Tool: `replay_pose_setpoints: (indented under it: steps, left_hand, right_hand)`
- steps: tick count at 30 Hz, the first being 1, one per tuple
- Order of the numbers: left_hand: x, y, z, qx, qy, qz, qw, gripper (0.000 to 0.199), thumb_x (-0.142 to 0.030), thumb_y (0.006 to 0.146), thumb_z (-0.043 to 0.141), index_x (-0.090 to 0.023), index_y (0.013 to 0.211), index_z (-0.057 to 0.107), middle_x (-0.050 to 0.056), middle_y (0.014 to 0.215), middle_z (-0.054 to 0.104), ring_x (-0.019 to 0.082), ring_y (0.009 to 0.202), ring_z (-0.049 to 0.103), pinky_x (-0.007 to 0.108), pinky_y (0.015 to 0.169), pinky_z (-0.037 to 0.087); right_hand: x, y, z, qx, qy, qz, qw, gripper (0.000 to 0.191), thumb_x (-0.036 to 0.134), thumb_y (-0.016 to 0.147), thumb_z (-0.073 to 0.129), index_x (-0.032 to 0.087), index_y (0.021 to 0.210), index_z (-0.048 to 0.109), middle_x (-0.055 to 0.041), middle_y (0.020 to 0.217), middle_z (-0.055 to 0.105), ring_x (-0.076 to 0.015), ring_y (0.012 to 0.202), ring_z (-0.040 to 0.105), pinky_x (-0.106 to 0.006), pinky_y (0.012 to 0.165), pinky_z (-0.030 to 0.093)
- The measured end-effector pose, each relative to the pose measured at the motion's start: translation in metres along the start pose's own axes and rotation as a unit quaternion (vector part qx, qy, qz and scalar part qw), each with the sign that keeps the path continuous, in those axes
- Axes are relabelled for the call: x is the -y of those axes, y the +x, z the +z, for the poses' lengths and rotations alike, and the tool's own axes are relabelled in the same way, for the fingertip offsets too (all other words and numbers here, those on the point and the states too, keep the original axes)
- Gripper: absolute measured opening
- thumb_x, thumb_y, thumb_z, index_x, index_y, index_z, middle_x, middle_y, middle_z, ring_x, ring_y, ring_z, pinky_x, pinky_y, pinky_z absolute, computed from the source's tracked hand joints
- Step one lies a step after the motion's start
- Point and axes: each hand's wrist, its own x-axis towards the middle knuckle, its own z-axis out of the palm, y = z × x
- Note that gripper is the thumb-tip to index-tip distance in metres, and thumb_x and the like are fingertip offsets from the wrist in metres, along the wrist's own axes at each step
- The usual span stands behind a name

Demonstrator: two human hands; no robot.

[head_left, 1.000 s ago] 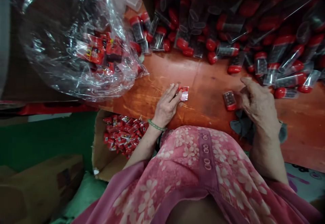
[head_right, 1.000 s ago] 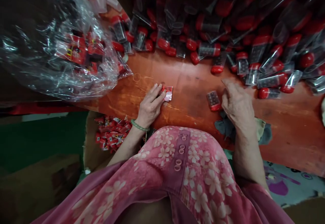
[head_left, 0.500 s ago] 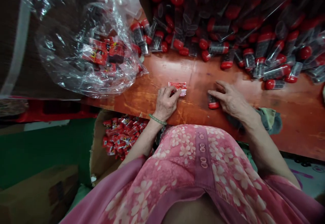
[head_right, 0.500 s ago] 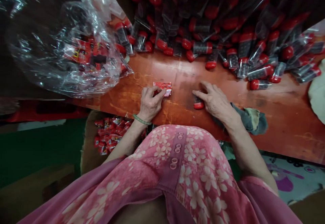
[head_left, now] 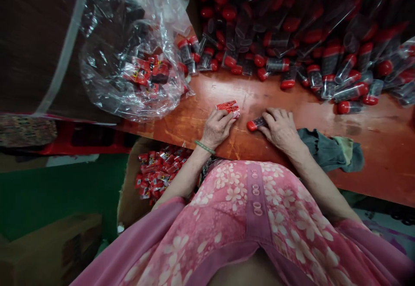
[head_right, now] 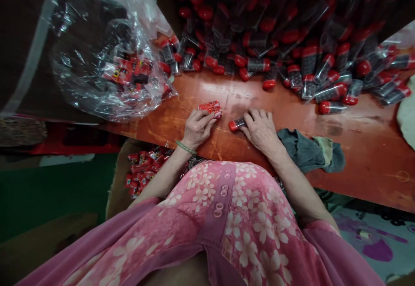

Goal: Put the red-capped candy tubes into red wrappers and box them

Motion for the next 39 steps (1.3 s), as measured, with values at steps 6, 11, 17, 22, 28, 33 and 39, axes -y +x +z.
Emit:
replay_pose_setpoints:
  steps: [6,11,17,22,28,33,39]
  left_hand:
    - [-0.003,0.001,-0.005,0.022,-0.037,-0.029,0.999,0.035,-0.032,0.103,0.045,-0.014,0.115,0.073,0.014,0.104,0.072,0.021,0.091,0.066,0.038,0.083,0.052]
    - [-0.003,0.003,-0.007,-0.021,-0.062,-0.054,0.996,0.026,-0.030,0.100,0.055,-0.017,0.088,0.074,0.008,0.084,0.074,0.017,0.078,0.065,0.033,0.075,0.050]
    - [-0.006,0.004,-0.009,-0.020,-0.093,-0.065,0.993,0.022,-0.033,0.095,0.067,-0.019,0.078,0.071,0.002,0.074,0.070,0.014,0.070,0.061,0.030,0.070,0.046]
    - [-0.012,0.000,-0.008,-0.005,-0.066,-0.015,0.998,0.022,-0.032,0.095,0.065,-0.017,0.080,0.072,0.005,0.076,0.069,0.015,0.072,0.059,0.029,0.070,0.045]
    - [-0.014,-0.004,-0.015,0.021,-0.101,-0.013,0.995,0.018,-0.029,0.097,0.063,-0.016,0.098,0.075,0.008,0.091,0.074,0.016,0.082,0.063,0.030,0.076,0.050]
    - [-0.020,-0.007,-0.026,0.053,-0.127,-0.065,0.988,0.024,-0.024,0.100,0.054,-0.016,0.107,0.075,0.011,0.099,0.075,0.019,0.089,0.066,0.034,0.081,0.054]
    - [-0.026,0.006,-0.046,-0.010,-0.200,-0.149,0.968,0.016,-0.027,0.092,0.070,-0.019,0.080,0.076,0.002,0.077,0.076,0.013,0.070,0.067,0.028,0.069,0.053]
  right_hand:
    - [-0.004,-0.003,0.014,-0.045,0.068,0.003,0.997,0.035,0.040,0.103,0.047,0.016,0.109,0.071,-0.0176,0.113,0.073,-0.0319,0.100,0.060,-0.047,0.085,0.048]
    - [-0.002,-0.004,0.017,-0.119,0.242,0.043,0.962,0.032,0.038,0.100,0.054,0.019,0.122,0.069,-0.0138,0.110,0.077,-0.0276,0.098,0.070,-0.045,0.091,0.056]
    - [0.007,-0.007,0.012,-0.116,0.374,0.079,0.917,0.027,0.037,0.096,0.060,0.021,0.114,0.070,-0.0088,0.109,0.079,-0.0240,0.096,0.074,-0.039,0.087,0.058]
    - [0.015,-0.003,0.011,-0.129,0.342,0.091,0.926,0.024,0.038,0.098,0.057,0.020,0.110,0.068,-0.0087,0.104,0.078,-0.0228,0.090,0.072,-0.036,0.081,0.055]
    - [0.033,0.024,0.005,-0.021,0.152,0.051,0.987,0.034,0.040,0.103,0.045,0.018,0.114,0.068,-0.0156,0.105,0.076,-0.0304,0.093,0.067,-0.043,0.084,0.047]
    - [0.034,0.029,0.004,-0.011,0.145,0.060,0.988,0.033,0.041,0.103,0.045,0.018,0.113,0.068,-0.0148,0.104,0.077,-0.0304,0.091,0.067,-0.043,0.083,0.047]
    - [0.030,0.025,0.002,-0.067,0.351,0.089,0.930,0.022,0.037,0.097,0.057,0.022,0.108,0.068,-0.0063,0.100,0.076,-0.0218,0.086,0.069,-0.036,0.079,0.053]
